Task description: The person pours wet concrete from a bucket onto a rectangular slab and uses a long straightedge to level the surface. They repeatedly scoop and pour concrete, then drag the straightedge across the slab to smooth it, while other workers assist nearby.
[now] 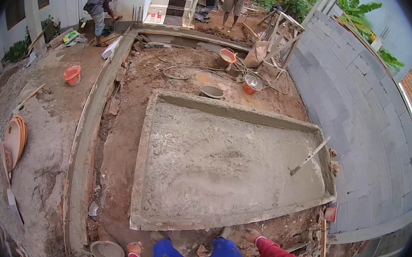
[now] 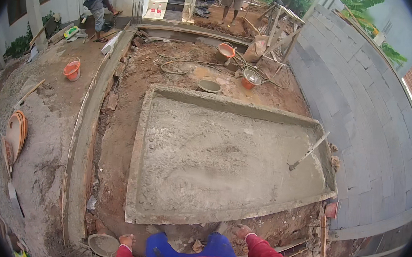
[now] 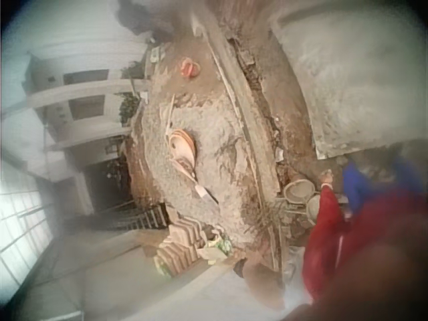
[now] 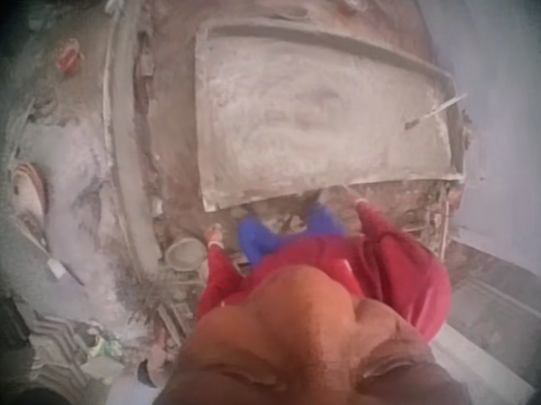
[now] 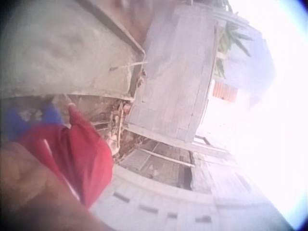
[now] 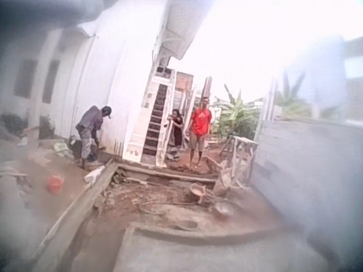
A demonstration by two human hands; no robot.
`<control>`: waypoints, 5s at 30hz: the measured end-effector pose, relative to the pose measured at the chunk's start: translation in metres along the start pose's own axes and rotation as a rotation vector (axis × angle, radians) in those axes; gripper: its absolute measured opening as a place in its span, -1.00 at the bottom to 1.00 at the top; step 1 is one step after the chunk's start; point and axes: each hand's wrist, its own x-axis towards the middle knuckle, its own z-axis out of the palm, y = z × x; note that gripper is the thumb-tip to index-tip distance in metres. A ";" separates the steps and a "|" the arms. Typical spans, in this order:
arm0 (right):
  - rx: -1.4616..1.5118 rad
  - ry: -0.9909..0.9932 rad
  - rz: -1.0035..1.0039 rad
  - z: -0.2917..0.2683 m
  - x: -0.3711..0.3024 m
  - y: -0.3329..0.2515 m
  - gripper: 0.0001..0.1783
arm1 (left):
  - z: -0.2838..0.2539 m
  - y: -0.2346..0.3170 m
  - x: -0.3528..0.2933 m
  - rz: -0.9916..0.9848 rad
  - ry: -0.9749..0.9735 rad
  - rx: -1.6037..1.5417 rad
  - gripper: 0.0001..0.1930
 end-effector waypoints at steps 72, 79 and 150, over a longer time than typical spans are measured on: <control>1.546 0.239 0.295 -0.720 0.378 0.670 -0.55 | 1.036 0.404 -0.253 -0.026 -0.160 -0.293 -0.76; 1.469 0.087 0.016 -0.940 0.670 0.581 -0.47 | 1.147 0.480 -0.198 -0.093 -0.132 -0.364 -0.71; -0.130 -0.399 0.520 -0.647 0.488 0.900 -0.81 | 1.261 0.219 -0.302 -0.205 -0.657 0.076 -0.53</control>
